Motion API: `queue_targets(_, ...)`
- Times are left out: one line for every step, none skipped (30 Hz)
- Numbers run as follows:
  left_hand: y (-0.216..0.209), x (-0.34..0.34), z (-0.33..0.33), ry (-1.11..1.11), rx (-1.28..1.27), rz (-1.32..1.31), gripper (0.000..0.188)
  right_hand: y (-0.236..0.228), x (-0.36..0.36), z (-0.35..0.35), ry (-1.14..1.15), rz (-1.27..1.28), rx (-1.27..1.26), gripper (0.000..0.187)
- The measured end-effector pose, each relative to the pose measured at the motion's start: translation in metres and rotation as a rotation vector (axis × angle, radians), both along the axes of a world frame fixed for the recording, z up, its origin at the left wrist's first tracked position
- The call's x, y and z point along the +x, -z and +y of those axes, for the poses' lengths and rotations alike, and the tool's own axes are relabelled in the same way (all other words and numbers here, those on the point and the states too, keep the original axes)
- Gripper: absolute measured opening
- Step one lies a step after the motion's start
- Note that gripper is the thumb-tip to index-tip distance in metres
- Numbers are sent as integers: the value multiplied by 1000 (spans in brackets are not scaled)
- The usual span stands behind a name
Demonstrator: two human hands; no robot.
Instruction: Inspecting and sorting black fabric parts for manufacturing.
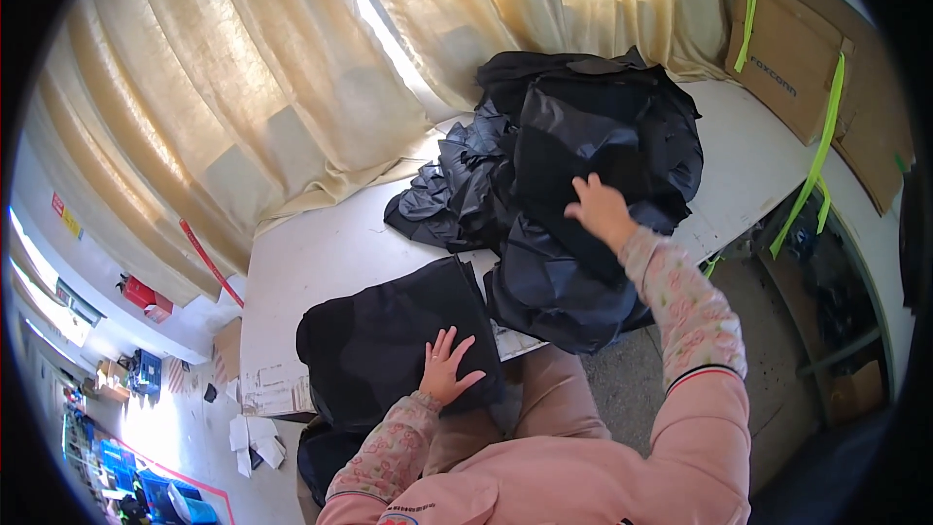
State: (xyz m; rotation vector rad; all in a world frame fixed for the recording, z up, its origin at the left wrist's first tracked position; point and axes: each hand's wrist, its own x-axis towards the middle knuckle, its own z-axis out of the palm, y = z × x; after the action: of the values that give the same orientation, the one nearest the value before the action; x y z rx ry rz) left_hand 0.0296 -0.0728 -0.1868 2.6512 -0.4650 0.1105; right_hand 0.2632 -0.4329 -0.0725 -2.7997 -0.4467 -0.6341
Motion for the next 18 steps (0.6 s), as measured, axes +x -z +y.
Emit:
queue_targets(1,-1,3,-3,9,-1,71,8,-15,11,25,97,-10,81)
queue_targets(2,-3,5,-4,17,-1,72,12,-30,22,40,79,-69,87)
queue_targets(2,-5,6,-16,18,1,72,14,-38,30,55,61,-128,94)
queue_targets(1,-4,6,-15,13,2,72,14,-39,31,54,56,-130,94)
queue_targets(0,-5,7,-15,9,4,72,16,-38,33,109,15,-166,90)
queue_targets(0,-7,7,-20,8,1,72,18,-35,37,162,-27,-201,87)
queue_targets(-1,-7,7,-17,13,2,72,20,-26,34,162,-32,-198,87)
queue_targets(0,-6,6,-11,15,4,72,23,-10,26,170,33,-154,83)
queue_targets(1,-4,4,-10,16,0,72,25,7,15,177,98,-111,79)
queue_targets(2,-2,2,0,6,0,72,29,26,-2,97,103,-9,72)
queue_targets(4,-1,1,9,-4,2,72,25,43,-18,61,131,24,55)
queue_targets(4,-1,2,2,-3,3,72,12,52,-27,-18,116,64,49)
queue_targets(3,-2,4,-4,-4,6,72,-7,57,-35,-97,101,105,42)
queue_targets(3,-1,3,-2,-8,8,72,-25,62,-43,-162,161,124,41)
queue_targets(3,0,2,3,-12,9,72,-44,67,-52,-222,222,142,40)
queue_targets(3,0,4,0,-16,3,72,-65,69,-57,-267,305,201,41)
queue_targets(2,0,4,3,-20,-2,72,-81,73,-65,-306,387,259,42)
queue_targets(2,0,4,8,-24,-3,72,-90,78,-74,-396,309,331,38)
